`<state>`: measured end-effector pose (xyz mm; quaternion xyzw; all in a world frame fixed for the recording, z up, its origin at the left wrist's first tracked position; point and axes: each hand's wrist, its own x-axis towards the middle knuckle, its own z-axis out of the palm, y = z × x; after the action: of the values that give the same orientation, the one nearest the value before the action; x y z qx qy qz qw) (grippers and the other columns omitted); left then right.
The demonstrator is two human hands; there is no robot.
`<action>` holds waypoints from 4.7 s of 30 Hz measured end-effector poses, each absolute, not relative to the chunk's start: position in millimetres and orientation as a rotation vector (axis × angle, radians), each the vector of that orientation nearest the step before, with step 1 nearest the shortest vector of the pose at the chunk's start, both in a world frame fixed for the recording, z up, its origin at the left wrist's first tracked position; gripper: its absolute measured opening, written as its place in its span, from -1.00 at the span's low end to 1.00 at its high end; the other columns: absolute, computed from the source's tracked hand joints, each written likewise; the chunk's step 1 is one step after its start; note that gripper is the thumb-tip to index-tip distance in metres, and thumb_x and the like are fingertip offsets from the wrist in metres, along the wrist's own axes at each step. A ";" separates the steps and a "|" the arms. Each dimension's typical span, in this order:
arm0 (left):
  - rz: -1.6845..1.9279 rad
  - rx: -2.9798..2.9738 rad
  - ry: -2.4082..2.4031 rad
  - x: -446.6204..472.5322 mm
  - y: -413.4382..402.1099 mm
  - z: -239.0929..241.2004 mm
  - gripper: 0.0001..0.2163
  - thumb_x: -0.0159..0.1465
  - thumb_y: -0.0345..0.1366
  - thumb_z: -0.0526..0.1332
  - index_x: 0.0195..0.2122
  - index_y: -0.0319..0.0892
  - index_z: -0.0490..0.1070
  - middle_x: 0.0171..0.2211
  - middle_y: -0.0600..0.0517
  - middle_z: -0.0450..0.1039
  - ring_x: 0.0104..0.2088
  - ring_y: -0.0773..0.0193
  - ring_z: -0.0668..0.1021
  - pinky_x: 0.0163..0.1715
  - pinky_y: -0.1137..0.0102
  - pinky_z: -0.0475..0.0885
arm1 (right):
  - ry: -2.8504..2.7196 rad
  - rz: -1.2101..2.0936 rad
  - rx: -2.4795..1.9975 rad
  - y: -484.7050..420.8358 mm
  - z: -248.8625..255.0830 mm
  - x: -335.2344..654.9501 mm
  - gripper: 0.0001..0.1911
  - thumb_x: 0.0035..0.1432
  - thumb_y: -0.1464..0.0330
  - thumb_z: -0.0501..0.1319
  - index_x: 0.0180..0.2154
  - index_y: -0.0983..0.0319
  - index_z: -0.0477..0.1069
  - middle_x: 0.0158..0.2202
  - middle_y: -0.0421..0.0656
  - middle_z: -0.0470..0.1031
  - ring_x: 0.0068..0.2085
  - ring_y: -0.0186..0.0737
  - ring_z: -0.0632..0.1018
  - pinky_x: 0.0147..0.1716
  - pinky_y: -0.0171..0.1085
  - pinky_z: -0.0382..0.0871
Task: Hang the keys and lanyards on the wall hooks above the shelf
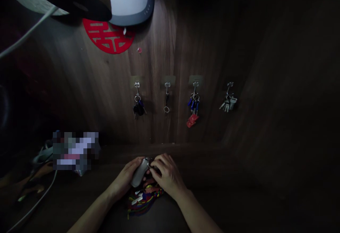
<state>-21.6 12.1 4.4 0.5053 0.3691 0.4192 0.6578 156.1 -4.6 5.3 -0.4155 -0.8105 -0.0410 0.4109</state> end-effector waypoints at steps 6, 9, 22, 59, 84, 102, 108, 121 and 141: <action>0.903 1.112 0.802 -20.6 11.1 6.7 -0.59 0.13 0.01 0.16 -0.11 -0.17 0.39 -0.49 0.06 0.49 -0.58 0.33 0.47 -0.56 0.47 0.34 | -1.988 -0.062 -1.018 -5.0 8.2 154.1 -0.90 0.09 0.47 0.13 -0.39 0.17 0.38 -0.41 -0.17 0.40 -0.32 -0.22 0.43 -0.25 -0.22 0.31; 0.899 1.112 0.801 -21.7 10.6 9.3 -0.57 0.15 0.00 0.16 -0.05 -0.16 0.36 -0.49 0.06 0.49 -0.59 0.34 0.47 -0.57 0.47 0.33 | -1.858 0.110 -1.015 -5.6 11.6 153.5 -0.90 0.10 0.44 0.09 -0.40 0.18 0.35 -0.43 -0.17 0.38 -0.37 -0.26 0.42 -0.36 -0.30 0.32; 0.831 1.358 0.820 -21.9 6.0 15.4 -0.62 0.17 -0.02 0.15 -0.09 -0.13 0.42 -0.42 0.06 0.50 -0.47 0.31 0.48 -0.46 0.46 0.34 | -1.395 0.821 -1.101 -2.7 17.1 157.5 -0.72 0.02 0.14 0.19 -0.48 0.24 0.40 -0.56 -0.23 0.37 -0.50 -0.31 0.39 -0.55 -0.40 0.27; 1.426 1.267 1.032 -46.6 14.9 36.9 -0.75 0.01 -0.10 0.31 -0.42 -0.19 0.53 -0.43 0.04 0.53 -0.38 0.25 0.51 -0.33 0.45 0.36 | -1.520 0.516 -1.368 20.8 -11.2 172.2 -0.42 0.09 -0.11 -0.05 -0.54 0.21 0.43 -0.53 -0.09 0.52 -0.47 -0.18 0.51 -0.43 -0.31 0.34; 1.720 1.341 0.843 -24.4 96.1 198.6 -0.70 -0.14 -0.12 0.38 -0.49 -0.26 0.50 -0.60 0.13 0.42 -0.54 0.42 0.41 -0.48 0.52 0.29 | -1.680 0.477 -1.356 24.3 -13.7 188.3 -0.55 0.17 0.11 -0.03 -0.52 0.22 0.44 -0.51 -0.17 0.51 -0.42 -0.21 0.49 -0.39 -0.32 0.25; 1.661 1.331 0.994 -25.4 120.7 189.2 -0.75 -0.16 -0.18 0.36 -0.51 -0.26 0.53 -0.62 0.09 0.45 -0.57 0.38 0.44 -0.55 0.50 0.28 | -1.704 0.499 -1.343 22.5 -12.3 189.0 -0.57 0.17 0.14 -0.03 -0.52 0.22 0.43 -0.53 -0.19 0.49 -0.44 -0.24 0.47 -0.41 -0.33 0.24; 1.668 1.302 1.000 -30.9 116.2 171.6 -0.72 -0.14 -0.13 0.35 -0.47 -0.24 0.53 -0.57 0.07 0.49 -0.52 0.35 0.48 -0.53 0.49 0.31 | -1.697 0.471 -1.330 21.9 -12.2 190.0 -0.56 0.17 0.11 -0.02 -0.52 0.21 0.45 -0.51 -0.17 0.51 -0.42 -0.22 0.49 -0.40 -0.32 0.26; 1.564 1.223 1.075 -46.4 74.0 79.8 -0.61 -0.13 -0.02 0.35 -0.39 -0.22 0.50 -0.49 0.06 0.50 -0.45 0.32 0.50 -0.38 0.43 0.38 | -1.702 0.445 -1.351 19.6 -10.5 189.7 -0.54 0.18 0.09 -0.02 -0.52 0.20 0.46 -0.51 -0.15 0.53 -0.43 -0.20 0.52 -0.40 -0.32 0.27; 1.094 1.852 1.083 -24.4 1.3 17.3 -0.85 0.18 -0.23 0.16 -0.33 -0.10 0.50 -0.33 0.05 0.55 -0.27 0.20 0.54 -0.23 0.41 0.37 | -1.745 0.454 -1.356 13.0 -5.2 188.6 -0.63 0.19 0.19 0.01 -0.49 0.21 0.45 -0.48 -0.16 0.52 -0.42 -0.23 0.51 -0.39 -0.35 0.26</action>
<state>-24.4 1.3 17.3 0.7178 0.4198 0.4241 0.3587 188.6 13.0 -5.2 -0.5431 -0.6990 0.1819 0.4282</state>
